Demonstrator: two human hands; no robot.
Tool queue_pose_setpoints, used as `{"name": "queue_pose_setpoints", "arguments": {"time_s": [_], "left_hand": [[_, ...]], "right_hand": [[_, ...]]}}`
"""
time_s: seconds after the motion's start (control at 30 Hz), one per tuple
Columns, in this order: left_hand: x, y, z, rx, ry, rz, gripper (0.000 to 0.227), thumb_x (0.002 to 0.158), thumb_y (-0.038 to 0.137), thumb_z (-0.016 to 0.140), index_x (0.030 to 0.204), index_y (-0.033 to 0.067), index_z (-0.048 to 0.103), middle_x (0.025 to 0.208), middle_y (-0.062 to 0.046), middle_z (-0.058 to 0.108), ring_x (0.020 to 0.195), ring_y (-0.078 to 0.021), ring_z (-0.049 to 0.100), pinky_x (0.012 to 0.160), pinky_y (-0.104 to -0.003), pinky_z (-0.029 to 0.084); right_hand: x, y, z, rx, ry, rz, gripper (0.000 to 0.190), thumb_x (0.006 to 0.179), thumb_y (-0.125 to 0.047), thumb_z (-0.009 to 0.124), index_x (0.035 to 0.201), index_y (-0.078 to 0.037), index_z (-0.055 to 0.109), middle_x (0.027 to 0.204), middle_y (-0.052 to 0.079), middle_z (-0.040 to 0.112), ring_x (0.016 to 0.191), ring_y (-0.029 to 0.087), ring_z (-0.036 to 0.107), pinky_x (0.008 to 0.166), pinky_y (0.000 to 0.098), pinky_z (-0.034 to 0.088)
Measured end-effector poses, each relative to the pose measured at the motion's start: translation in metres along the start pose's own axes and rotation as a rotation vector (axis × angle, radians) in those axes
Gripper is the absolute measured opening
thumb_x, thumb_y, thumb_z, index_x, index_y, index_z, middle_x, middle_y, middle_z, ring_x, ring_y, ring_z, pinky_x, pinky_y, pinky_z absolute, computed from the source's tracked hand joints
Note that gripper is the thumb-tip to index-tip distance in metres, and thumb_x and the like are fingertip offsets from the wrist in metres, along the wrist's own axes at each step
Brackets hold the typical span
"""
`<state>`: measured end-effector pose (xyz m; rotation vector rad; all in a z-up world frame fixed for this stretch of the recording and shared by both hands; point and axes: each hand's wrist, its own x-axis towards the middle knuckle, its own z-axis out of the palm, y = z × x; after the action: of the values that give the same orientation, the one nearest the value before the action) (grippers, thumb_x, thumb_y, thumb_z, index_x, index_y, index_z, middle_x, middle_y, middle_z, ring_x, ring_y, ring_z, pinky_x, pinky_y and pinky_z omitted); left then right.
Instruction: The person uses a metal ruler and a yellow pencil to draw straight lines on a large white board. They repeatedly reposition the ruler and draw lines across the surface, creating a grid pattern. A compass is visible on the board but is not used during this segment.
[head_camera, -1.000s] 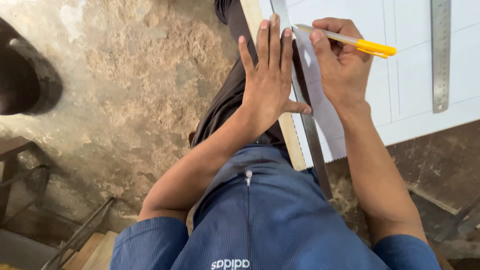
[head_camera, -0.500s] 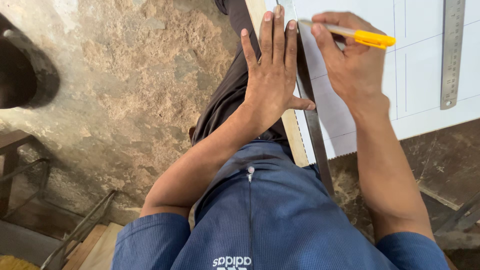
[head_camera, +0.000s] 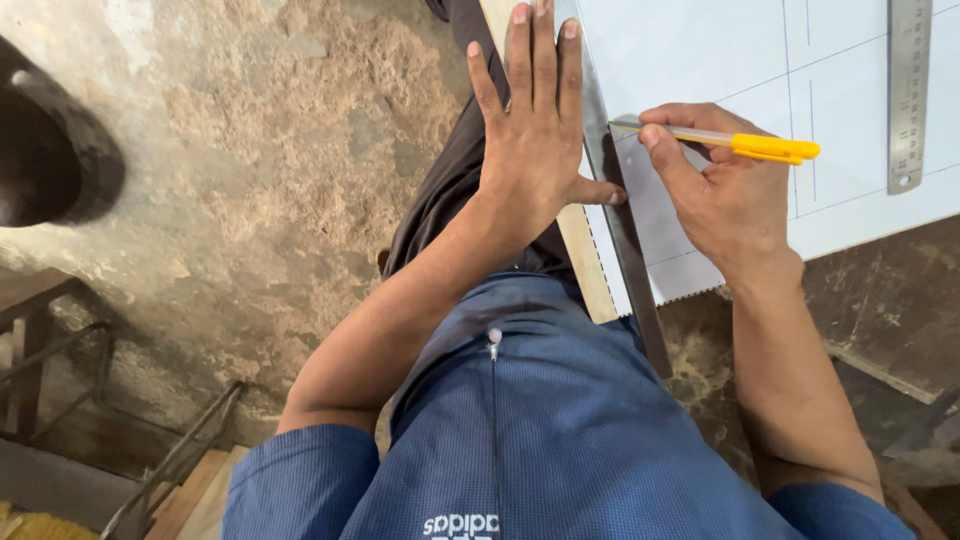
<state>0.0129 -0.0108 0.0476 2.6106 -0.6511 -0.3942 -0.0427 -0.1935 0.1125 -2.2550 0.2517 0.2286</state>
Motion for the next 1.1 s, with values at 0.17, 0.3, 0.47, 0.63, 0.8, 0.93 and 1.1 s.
{"name": "queue_pose_setpoints", "arguments": {"time_s": [0.17,0.3,0.47,0.63,0.8,0.93,1.1], "left_hand": [[-0.006,0.004,0.002,0.035,-0.053,-0.03,0.158,0.054,0.084,0.08,0.158,-0.0147,0.012,0.164,-0.038,0.008,0.155,-0.0501,0.003,0.12,-0.079,-0.001],[-0.001,0.004,0.0,0.094,-0.089,-0.017,0.151,0.057,0.084,0.079,0.155,-0.0142,0.02,0.16,-0.037,0.021,0.152,-0.0504,0.011,0.119,-0.078,0.002],[-0.026,0.012,0.015,0.123,0.075,0.089,0.126,0.076,0.073,0.079,0.154,-0.0153,0.033,0.155,-0.033,0.036,0.149,-0.0475,0.026,0.119,-0.078,0.009],[-0.059,0.028,0.035,0.177,0.243,0.153,0.117,0.082,0.064,0.079,0.154,-0.0171,0.037,0.161,-0.032,0.032,0.156,-0.0431,0.023,0.124,-0.079,0.007],[-0.071,0.028,0.048,0.089,0.158,0.132,0.146,0.07,0.089,0.071,0.159,-0.0192,0.03,0.166,-0.035,0.022,0.158,-0.0446,0.014,0.122,-0.081,0.005],[-0.064,0.031,0.05,0.024,0.113,0.088,0.151,0.058,0.089,0.069,0.156,-0.018,0.028,0.164,-0.035,0.021,0.155,-0.0443,0.014,0.119,-0.081,0.005],[-0.07,0.032,0.045,0.055,0.167,0.128,0.151,0.062,0.086,0.074,0.157,-0.02,0.025,0.166,-0.037,0.015,0.158,-0.0468,0.012,0.122,-0.081,0.005]], "right_hand": [[-0.059,0.001,-0.01,0.13,0.057,-0.106,0.015,0.115,-0.015,0.068,0.122,-0.001,0.07,0.105,0.008,0.074,0.096,0.011,0.071,0.087,0.0203,0.057],[-0.124,0.016,-0.008,-0.005,-0.276,-0.057,0.032,0.094,-0.003,0.064,0.125,-0.007,0.068,0.126,0.011,0.07,0.083,0.015,0.074,0.072,0.0246,0.06],[-0.166,0.039,0.001,-0.359,-0.345,-0.163,0.041,0.083,0.002,0.067,0.122,-0.011,0.064,0.145,0.009,0.063,0.07,0.02,0.071,0.06,0.0317,0.057],[-0.161,0.031,0.003,-0.388,-0.293,-0.199,0.035,0.086,-0.001,0.067,0.119,-0.012,0.065,0.142,0.002,0.064,0.078,0.022,0.072,0.058,0.0333,0.057],[-0.16,0.031,0.001,-0.332,-0.273,-0.193,0.039,0.088,-0.001,0.067,0.126,-0.011,0.065,0.135,0.005,0.069,0.089,0.025,0.074,0.066,0.033,0.058],[-0.131,0.037,-0.004,-0.036,-0.04,-0.224,0.027,0.109,-0.005,0.062,0.136,-0.004,0.065,0.118,0.011,0.073,0.098,0.022,0.074,0.086,0.0321,0.059],[-0.07,0.037,0.009,0.143,0.082,-0.122,0.021,0.114,-0.015,0.07,0.129,0.0,0.07,0.109,0.011,0.075,0.096,0.014,0.069,0.084,0.0256,0.055]]}}
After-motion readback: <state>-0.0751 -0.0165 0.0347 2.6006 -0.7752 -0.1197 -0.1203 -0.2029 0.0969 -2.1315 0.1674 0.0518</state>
